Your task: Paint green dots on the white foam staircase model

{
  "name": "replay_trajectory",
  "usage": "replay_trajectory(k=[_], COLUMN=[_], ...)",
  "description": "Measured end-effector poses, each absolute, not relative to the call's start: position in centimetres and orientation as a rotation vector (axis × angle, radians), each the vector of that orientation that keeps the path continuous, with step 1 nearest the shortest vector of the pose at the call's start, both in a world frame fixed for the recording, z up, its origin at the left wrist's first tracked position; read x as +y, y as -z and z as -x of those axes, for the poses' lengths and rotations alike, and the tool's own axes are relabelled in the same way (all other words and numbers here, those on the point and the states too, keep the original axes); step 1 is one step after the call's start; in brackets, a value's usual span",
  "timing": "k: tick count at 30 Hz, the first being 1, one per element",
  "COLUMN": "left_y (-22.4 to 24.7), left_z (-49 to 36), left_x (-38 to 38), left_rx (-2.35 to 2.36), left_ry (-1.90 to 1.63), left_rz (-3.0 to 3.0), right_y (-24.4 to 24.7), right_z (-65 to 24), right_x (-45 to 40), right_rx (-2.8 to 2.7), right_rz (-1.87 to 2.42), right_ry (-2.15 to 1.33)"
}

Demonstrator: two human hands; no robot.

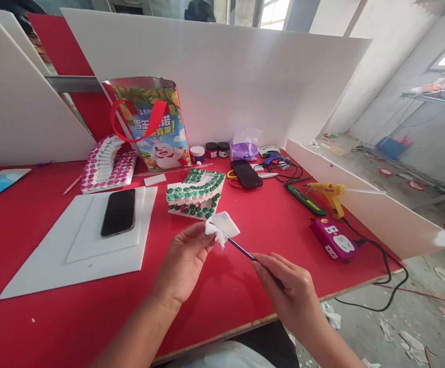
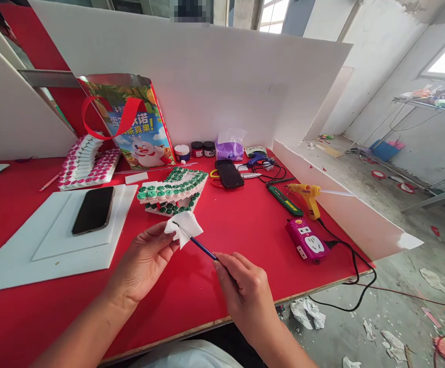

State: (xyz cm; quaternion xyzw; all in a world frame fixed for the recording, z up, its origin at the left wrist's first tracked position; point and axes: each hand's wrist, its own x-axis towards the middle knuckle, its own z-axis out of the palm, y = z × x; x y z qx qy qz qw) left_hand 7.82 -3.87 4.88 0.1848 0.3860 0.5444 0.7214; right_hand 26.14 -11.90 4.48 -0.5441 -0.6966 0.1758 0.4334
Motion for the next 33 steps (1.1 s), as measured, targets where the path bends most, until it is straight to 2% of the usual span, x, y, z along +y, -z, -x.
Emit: replay_trajectory(k=[24,33], left_y=[-3.9,-4.0], left_z=[-7.4,-7.2], left_x=[-3.5,-3.4], left_rx=[0.770,0.808], left_ry=[-1.233,-1.295], left_rz=[-0.482,-0.560], right_y=[-4.7,-5.1], right_z=[-25.9,-25.4], right_x=[-12.0,-12.0], right_rx=[-1.917,-1.922], right_rz=[1.352,1.355], right_ry=[-0.083,-0.103])
